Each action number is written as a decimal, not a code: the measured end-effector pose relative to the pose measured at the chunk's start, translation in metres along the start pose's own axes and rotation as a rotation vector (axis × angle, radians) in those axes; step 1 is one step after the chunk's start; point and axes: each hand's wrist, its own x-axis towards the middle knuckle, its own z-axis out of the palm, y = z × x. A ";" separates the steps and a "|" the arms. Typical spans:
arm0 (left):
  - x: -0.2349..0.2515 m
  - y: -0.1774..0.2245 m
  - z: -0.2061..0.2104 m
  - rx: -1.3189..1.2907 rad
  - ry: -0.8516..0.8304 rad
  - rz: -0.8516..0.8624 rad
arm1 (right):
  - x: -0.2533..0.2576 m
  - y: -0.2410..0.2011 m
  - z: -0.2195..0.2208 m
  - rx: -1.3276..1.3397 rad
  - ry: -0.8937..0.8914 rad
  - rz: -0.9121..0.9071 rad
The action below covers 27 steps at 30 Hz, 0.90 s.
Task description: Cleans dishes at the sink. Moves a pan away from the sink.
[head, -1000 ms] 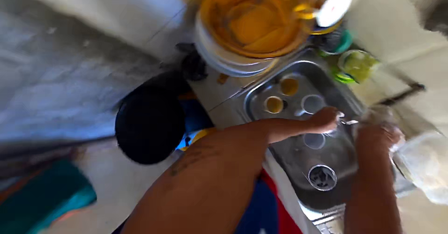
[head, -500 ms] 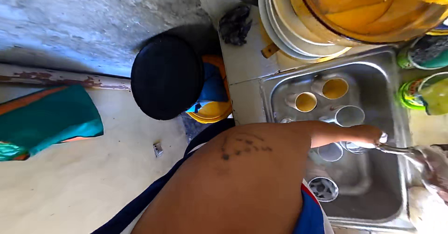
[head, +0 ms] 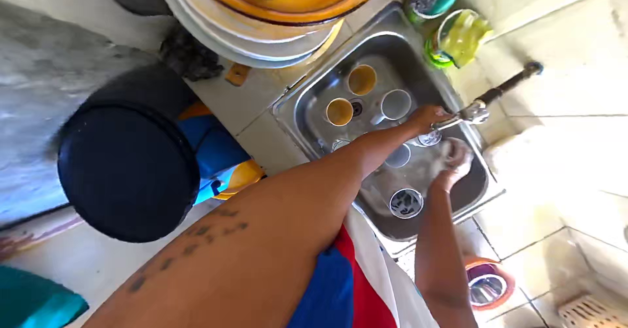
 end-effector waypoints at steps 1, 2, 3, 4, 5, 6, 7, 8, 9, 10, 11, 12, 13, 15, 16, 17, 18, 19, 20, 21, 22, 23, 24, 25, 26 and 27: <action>0.002 -0.005 0.004 -0.022 0.025 0.003 | -0.004 -0.004 0.006 -0.063 -0.124 -0.009; 0.001 -0.007 0.006 0.001 0.012 0.024 | -0.004 -0.011 0.009 -0.141 -0.223 -0.017; 0.003 -0.012 0.007 0.034 -0.021 0.044 | -0.001 -0.020 0.013 -0.209 -0.278 -0.039; 0.003 -0.013 0.005 0.125 -0.069 0.063 | 0.003 -0.029 0.018 -0.290 -0.313 -0.063; 0.002 -0.009 -0.001 0.264 -0.126 0.065 | 0.007 -0.038 0.025 -0.361 -0.350 -0.068; 0.002 -0.008 -0.007 0.356 -0.157 0.027 | 0.011 -0.045 0.032 -0.396 -0.377 -0.067; 0.002 -0.008 -0.012 0.365 -0.143 -0.055 | 0.016 -0.050 0.038 -0.419 -0.418 -0.074; 0.003 -0.008 -0.017 0.286 -0.098 -0.159 | 0.021 -0.055 0.041 -0.434 -0.472 -0.094; 0.003 -0.007 -0.023 0.225 -0.049 -0.253 | 0.028 -0.059 0.041 -0.476 -0.538 -0.100; 0.003 -0.007 -0.028 0.211 -0.007 -0.307 | 0.036 -0.061 0.042 -0.514 -0.597 -0.107; 0.003 -0.005 -0.034 0.208 0.026 -0.339 | 0.042 -0.064 0.042 -0.521 -0.620 -0.136; 0.001 -0.002 -0.038 0.178 0.053 -0.376 | 0.046 -0.063 0.045 -0.495 -0.593 -0.175; -0.003 0.001 -0.041 0.103 0.083 -0.416 | 0.051 -0.059 0.051 -0.409 -0.515 -0.193; -0.010 0.008 -0.038 -0.146 0.158 -0.471 | 0.058 -0.056 0.062 -0.170 -0.323 -0.041; -0.011 0.004 -0.032 -0.226 0.183 -0.463 | 0.059 -0.060 0.064 -0.105 -0.269 0.113; -0.008 -0.004 -0.026 -0.240 0.180 -0.418 | 0.060 -0.066 0.064 -0.085 -0.242 0.256; -0.004 -0.011 -0.022 -0.218 0.146 -0.344 | 0.061 -0.070 0.064 -0.071 -0.224 0.354; -0.003 -0.015 -0.017 -0.190 0.109 -0.265 | 0.058 -0.072 0.062 -0.057 -0.208 0.407; -0.004 -0.016 -0.014 -0.141 0.064 -0.213 | 0.052 -0.070 0.057 -0.006 -0.212 0.442; -0.005 -0.013 -0.014 -0.050 0.013 -0.185 | 0.047 -0.066 0.050 0.086 -0.204 0.445; -0.008 -0.009 -0.016 0.104 -0.039 -0.171 | 0.043 -0.058 0.043 0.212 -0.193 0.434; -0.011 -0.006 -0.021 0.310 -0.117 -0.166 | 0.039 -0.046 0.036 0.344 -0.192 0.432; -0.013 -0.004 -0.026 0.514 -0.205 -0.172 | 0.039 -0.028 0.032 0.469 -0.201 0.446; -0.011 -0.006 -0.029 0.631 -0.254 -0.189 | 0.041 -0.011 0.027 0.585 -0.218 0.475; -0.010 -0.004 -0.031 0.654 -0.293 -0.229 | 0.044 0.002 0.021 0.684 -0.235 0.525; -0.013 0.002 -0.033 0.535 -0.303 -0.327 | 0.045 0.011 0.017 0.760 -0.232 0.581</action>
